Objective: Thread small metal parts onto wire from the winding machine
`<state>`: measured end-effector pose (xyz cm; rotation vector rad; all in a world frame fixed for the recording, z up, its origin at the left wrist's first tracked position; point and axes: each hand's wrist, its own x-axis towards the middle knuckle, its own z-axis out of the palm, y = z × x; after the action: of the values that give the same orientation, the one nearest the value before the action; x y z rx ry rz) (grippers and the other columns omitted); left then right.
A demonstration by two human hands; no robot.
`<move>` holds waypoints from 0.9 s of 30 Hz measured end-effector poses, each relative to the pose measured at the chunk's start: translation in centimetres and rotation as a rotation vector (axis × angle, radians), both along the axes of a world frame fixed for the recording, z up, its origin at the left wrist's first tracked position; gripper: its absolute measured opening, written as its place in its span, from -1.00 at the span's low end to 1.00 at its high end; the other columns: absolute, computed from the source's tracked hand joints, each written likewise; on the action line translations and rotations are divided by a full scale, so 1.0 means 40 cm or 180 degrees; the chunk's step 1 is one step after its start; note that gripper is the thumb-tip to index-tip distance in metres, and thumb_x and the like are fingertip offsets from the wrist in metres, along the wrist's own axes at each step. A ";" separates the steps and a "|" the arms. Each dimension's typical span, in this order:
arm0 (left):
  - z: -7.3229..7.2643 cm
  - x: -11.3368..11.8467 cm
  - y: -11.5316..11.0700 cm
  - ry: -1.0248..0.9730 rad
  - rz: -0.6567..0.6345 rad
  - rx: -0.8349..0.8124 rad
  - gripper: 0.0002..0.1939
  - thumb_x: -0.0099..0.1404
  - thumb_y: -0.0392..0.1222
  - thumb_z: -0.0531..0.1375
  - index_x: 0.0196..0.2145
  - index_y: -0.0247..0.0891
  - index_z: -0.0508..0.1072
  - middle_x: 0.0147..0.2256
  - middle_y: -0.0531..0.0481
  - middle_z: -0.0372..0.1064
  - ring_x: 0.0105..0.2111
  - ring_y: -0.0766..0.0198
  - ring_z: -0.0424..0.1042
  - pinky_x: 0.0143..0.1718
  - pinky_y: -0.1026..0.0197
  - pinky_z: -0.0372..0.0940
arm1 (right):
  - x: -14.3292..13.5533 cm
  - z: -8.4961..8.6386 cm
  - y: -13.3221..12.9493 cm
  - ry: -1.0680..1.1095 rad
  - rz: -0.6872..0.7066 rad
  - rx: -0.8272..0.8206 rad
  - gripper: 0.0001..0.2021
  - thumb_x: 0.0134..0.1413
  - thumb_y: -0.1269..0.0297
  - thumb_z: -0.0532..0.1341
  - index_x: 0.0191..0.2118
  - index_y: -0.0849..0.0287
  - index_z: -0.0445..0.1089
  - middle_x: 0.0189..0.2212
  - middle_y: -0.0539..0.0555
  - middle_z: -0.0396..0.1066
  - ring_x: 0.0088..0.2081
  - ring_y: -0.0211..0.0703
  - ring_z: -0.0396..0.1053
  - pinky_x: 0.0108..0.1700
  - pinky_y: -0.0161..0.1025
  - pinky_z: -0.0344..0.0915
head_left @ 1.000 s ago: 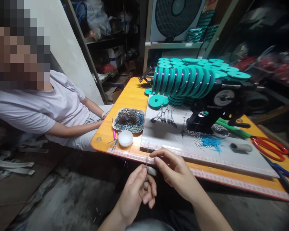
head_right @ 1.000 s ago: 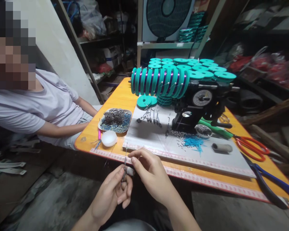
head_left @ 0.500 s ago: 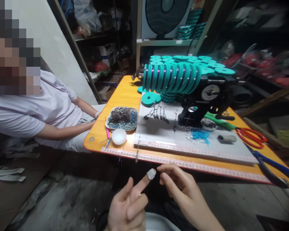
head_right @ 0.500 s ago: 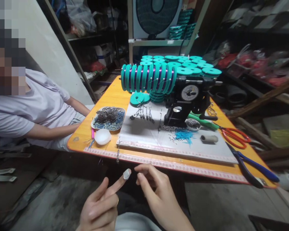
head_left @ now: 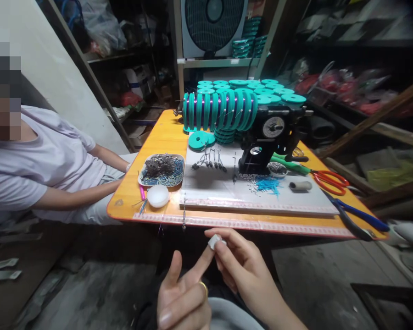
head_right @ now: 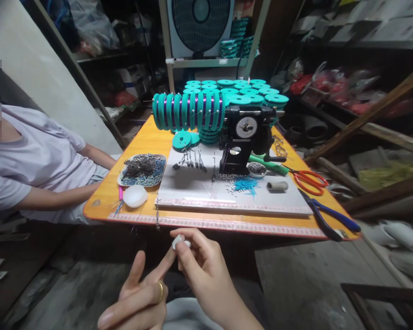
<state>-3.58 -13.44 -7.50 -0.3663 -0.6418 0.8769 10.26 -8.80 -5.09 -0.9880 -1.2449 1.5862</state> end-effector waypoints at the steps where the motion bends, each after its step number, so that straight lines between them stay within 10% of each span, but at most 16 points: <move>1: -0.004 0.003 -0.002 -0.0015 0.0009 -0.0015 -0.18 0.49 0.23 -0.30 0.41 -0.53 -0.20 -0.75 0.21 0.26 -0.73 0.32 0.46 -0.78 0.47 0.29 | 0.000 0.001 0.001 -0.0051 0.0003 0.0027 -0.69 0.35 0.03 0.17 -0.01 0.16 0.39 -0.58 -0.13 0.19 -0.67 -0.49 0.02 -0.67 -0.49 -0.03; 7: -0.022 0.002 -0.010 0.0518 0.0053 -0.0127 -0.24 0.50 0.22 -0.26 0.40 -0.41 -0.04 -0.77 0.25 0.29 -0.91 0.47 0.19 -0.83 0.57 0.16 | 0.009 -0.008 0.001 0.0348 0.0248 -0.0152 -0.74 0.36 0.07 0.16 -0.01 0.12 0.37 -0.52 -0.12 0.23 -0.67 -0.50 0.07 -0.67 -0.53 0.08; 13: -0.042 0.030 -0.018 0.1190 0.0394 -0.0072 -0.20 0.44 0.32 -0.24 0.35 -0.32 0.15 -0.93 0.40 -0.08 -1.03 0.45 -0.33 -0.93 0.51 0.01 | 0.014 -0.011 0.003 0.0895 0.0415 -0.0337 -0.72 0.34 0.09 0.18 0.03 0.13 0.38 -0.47 -0.08 0.25 -0.61 -0.46 0.12 -0.65 -0.53 0.18; 21: -0.108 0.051 -0.034 0.2022 0.0629 0.0112 -0.19 0.38 0.40 -0.29 0.32 -0.11 0.22 -0.97 0.42 -0.34 -1.02 0.42 -0.48 -0.97 0.45 -0.11 | -0.011 -0.016 0.002 0.1643 0.0522 -0.0682 -0.86 0.32 0.16 0.23 -0.10 0.06 0.38 -0.56 -0.18 0.04 -0.62 -0.47 -0.12 -0.68 -0.65 0.05; 27: -0.103 0.057 -0.033 0.0898 0.0509 0.0027 -0.15 0.40 0.38 -0.26 0.39 -0.27 0.04 -0.93 0.38 -0.02 -1.01 0.43 -0.30 -0.92 0.49 0.04 | -0.010 -0.015 -0.002 0.2055 0.0735 -0.0696 -0.86 0.30 0.27 0.26 -0.06 0.06 0.38 -0.56 -0.19 0.04 -0.63 -0.50 -0.16 -0.70 -0.68 0.08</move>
<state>-1.30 -14.78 -11.60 -0.1797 -0.4170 1.0558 9.86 -8.87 -5.67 -0.3957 -0.7608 2.0371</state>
